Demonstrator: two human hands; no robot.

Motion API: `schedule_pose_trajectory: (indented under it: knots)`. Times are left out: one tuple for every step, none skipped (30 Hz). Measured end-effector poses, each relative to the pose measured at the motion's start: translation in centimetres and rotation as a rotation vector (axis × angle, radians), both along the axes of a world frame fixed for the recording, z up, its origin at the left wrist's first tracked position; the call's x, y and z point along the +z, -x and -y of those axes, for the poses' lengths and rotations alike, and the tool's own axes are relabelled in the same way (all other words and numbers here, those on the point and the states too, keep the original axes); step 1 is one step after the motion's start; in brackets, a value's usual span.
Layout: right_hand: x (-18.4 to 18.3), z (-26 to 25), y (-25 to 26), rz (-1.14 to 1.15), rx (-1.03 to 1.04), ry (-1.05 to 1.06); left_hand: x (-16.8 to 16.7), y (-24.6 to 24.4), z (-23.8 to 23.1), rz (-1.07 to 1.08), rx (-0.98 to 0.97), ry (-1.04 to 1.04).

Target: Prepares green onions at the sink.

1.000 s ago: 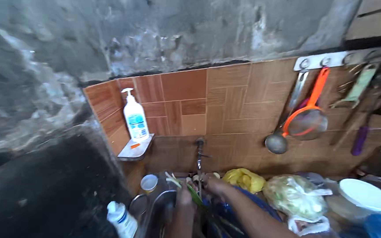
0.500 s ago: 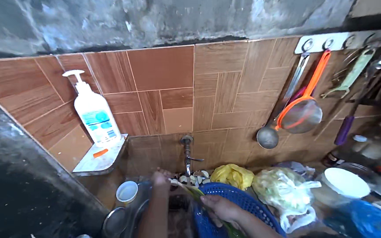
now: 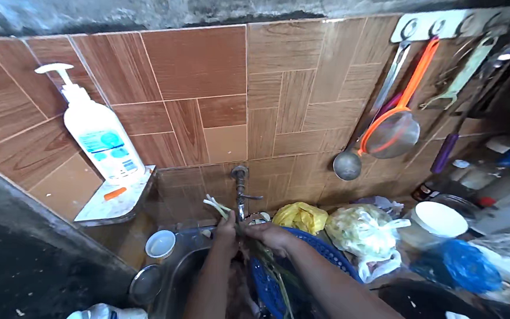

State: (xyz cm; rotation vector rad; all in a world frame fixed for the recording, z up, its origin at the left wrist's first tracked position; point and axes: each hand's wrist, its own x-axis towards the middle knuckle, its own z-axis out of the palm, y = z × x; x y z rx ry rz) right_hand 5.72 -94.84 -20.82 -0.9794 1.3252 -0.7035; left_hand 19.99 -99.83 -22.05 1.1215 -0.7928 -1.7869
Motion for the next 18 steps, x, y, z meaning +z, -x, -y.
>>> schedule_pose_trajectory:
  knots:
    - [0.0,-0.1,0.9,-0.078,0.029,-0.009,0.1,-0.2,0.0,-0.032,0.003,0.011]
    - [-0.1,-0.4,1.7,-0.129,0.055,-0.014,0.1,-0.2,0.0,-0.056,0.005,0.017]
    - [-0.2,-0.8,2.5,-0.133,0.083,-0.026,0.2,-0.2,-0.1,-0.065,0.0,0.019]
    - [-0.1,-1.3,3.3,-0.101,0.105,-0.051,0.2,-0.1,-0.4,-0.062,-0.018,0.017]
    - [-0.2,-1.8,4.1,-0.068,0.114,-0.08,0.1,0.0,-0.6,-0.059,-0.042,0.012]
    - [-0.2,-2.3,4.9,-0.045,0.109,-0.102,0.0,0.3,-0.8,-0.051,-0.066,0.013]
    - [-0.3,-2.8,5.8,-0.031,0.109,-0.121,-0.1,0.7,-0.9,-0.046,-0.084,0.015]
    - [-0.5,-3.3,6.7,-0.02,0.11,-0.126,-0.2,1.2,-1.0,-0.039,-0.106,0.021]
    - [-0.7,-3.8,7.5,-0.019,0.109,-0.118,-0.3,1.7,-1.1,-0.034,-0.127,0.03]
    - [-0.8,-4.4,8.3,-0.034,0.107,-0.107,-0.2,2.2,-1.3,-0.034,-0.144,0.037]
    - [-0.8,-4.9,8.9,-0.057,0.107,-0.097,-0.2,2.7,-1.4,-0.042,-0.149,0.031]
    - [-0.8,-5.4,9.4,-0.08,0.104,-0.089,-0.3,3.1,-1.5,-0.046,-0.157,0.025]
    - [-0.7,-5.9,9.9,-0.105,0.089,-0.082,-0.3,3.5,-1.6,-0.043,-0.164,0.019]
    - [-0.6,-6.2,10.2,-0.13,0.068,-0.071,-0.3,3.9,-1.7,-0.03,-0.163,0.01]
    - [-0.7,-6.4,10.5,-0.149,0.048,-0.059,-0.2,4.3,-1.8,-0.012,-0.164,0.003]
    - [-0.8,-6.7,10.7,-0.157,0.032,-0.05,-0.1,4.5,-1.9,-0.001,-0.173,0.002]
    - [-0.9,-6.9,10.9,-0.146,0.031,-0.054,-0.1,4.7,-2.1,0.006,-0.181,0.0]
    - [-1.0,-7.1,11.1,-0.113,0.041,-0.07,0.0,4.8,-2.3,0.003,-0.181,-0.003]
